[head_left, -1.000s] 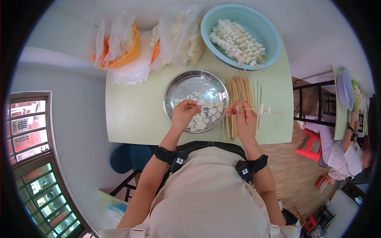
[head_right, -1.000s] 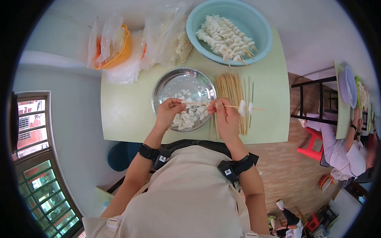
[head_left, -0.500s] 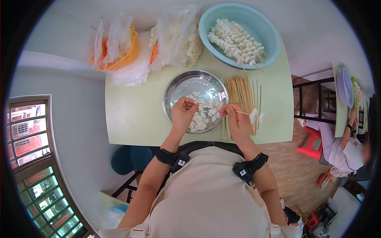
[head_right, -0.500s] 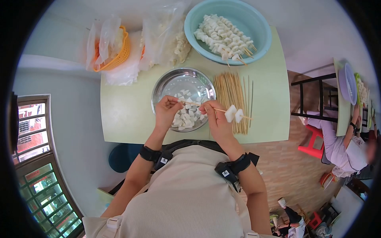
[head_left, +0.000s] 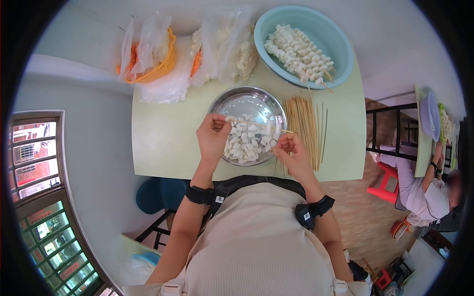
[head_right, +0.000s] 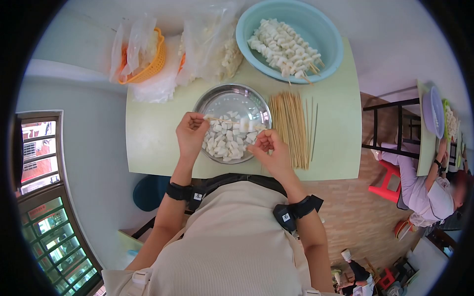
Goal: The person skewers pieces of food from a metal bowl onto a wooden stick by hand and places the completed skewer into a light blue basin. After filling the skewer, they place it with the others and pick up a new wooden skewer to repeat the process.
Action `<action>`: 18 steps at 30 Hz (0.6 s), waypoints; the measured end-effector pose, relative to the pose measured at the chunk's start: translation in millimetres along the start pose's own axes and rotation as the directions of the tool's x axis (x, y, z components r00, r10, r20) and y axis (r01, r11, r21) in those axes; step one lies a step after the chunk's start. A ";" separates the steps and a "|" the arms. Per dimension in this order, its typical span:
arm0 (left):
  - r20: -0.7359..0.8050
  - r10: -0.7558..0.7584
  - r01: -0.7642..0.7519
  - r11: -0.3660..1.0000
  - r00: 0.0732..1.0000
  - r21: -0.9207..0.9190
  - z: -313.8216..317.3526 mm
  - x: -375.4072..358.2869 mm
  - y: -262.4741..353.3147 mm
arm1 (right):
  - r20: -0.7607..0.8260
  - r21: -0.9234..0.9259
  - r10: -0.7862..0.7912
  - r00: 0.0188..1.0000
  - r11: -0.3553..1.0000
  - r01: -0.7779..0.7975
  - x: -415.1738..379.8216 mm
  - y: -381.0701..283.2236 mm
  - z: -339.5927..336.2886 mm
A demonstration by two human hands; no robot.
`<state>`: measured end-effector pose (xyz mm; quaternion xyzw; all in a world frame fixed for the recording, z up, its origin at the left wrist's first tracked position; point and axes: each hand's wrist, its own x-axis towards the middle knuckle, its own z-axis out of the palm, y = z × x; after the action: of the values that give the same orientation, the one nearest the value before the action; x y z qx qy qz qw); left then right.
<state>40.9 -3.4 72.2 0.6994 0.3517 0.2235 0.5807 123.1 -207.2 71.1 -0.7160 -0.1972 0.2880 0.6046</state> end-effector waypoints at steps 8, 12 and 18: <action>0.007 0.033 -0.033 0.997 0.999 0.072 5.4 -9.9 0.4 | -0.013 0.081 0.005 1.000 0.997 -0.004 0.3 -15.4 -4.7; 0.036 0.059 -0.062 0.994 0.998 0.094 8.1 -13.8 4.0 | -0.063 0.193 0.028 0.998 0.981 -0.015 -1.1 -17.0 -4.2; 0.187 0.121 -0.138 0.987 0.975 0.078 27.2 -33.2 29.4 | 0.113 0.100 0.015 0.994 0.995 -0.026 -1.2 -16.8 6.8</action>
<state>45.6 -48.4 97.7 0.7640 0.2607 0.1801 0.5621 118.8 -199.6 87.0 -0.6693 -0.2086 0.3434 0.6250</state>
